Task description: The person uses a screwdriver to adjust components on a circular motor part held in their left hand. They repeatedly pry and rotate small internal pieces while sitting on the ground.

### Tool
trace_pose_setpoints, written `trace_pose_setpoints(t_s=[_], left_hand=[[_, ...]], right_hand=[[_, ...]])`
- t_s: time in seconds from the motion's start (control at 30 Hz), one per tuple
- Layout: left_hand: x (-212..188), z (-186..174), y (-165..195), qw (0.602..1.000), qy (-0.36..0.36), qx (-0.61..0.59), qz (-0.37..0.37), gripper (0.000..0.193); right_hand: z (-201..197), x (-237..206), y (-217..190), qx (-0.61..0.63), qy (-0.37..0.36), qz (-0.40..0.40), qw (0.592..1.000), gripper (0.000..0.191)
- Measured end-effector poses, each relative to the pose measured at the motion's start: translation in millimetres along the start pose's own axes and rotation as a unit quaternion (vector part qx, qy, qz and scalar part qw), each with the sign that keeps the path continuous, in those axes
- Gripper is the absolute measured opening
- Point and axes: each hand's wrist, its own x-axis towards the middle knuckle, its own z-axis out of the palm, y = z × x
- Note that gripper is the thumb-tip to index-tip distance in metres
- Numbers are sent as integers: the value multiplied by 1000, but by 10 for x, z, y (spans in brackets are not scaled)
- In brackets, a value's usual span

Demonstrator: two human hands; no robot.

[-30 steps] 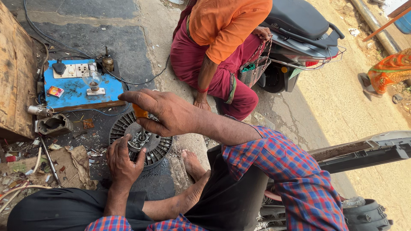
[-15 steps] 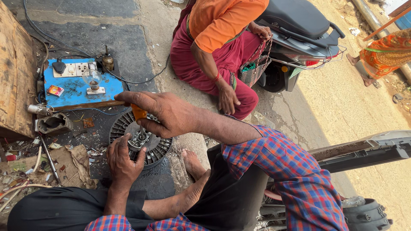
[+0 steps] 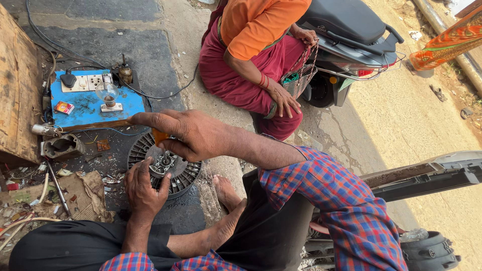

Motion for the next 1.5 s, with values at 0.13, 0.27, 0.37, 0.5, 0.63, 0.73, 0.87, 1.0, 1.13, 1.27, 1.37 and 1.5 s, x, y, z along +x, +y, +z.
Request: trace_pose_setpoints(t_s=[0.13,0.27,0.37,0.5,0.63,0.73,0.87,1.0,1.13,1.27,1.37,1.5], left_hand=[[1,-13,13,1000,-1,1,3,68],[10,-17,18,1000,3,-8,9,68],[8,-13,16,1000,-5,-2,3,68],[7,-14,15,1000,-10,5,0,67],[12,-14,22,1000,0,0,6,68],[8,-11,19,1000,-4,1,2,68],[1,3,6,1000,-6,3,3,68],[2,11,4,1000,-8,2,3,67],[7,6,12,1000,-11,3,1,68],[9,-1,13,1000,-16,7,-8,67],[6,-4,22,1000,-12,2,-3,68],[7,-11,26,1000,-8,-3,6,68]], right_hand=[[32,3,7,-43,2,16,999,70],[11,-8,16,-39,35,-27,998,74],[2,-15,13,-15,63,-66,996,73],[29,0,3,-46,4,7,999,72],[28,-3,8,-59,12,0,998,72],[17,-14,10,-47,44,-41,997,72],[40,-4,3,-42,26,-17,999,68],[40,-5,17,-83,0,26,996,71],[22,-15,52,-74,45,-19,996,72],[34,-26,60,-46,51,-32,997,66],[49,-23,49,-61,39,-6,997,70],[29,-20,43,-80,44,-3,996,69]])
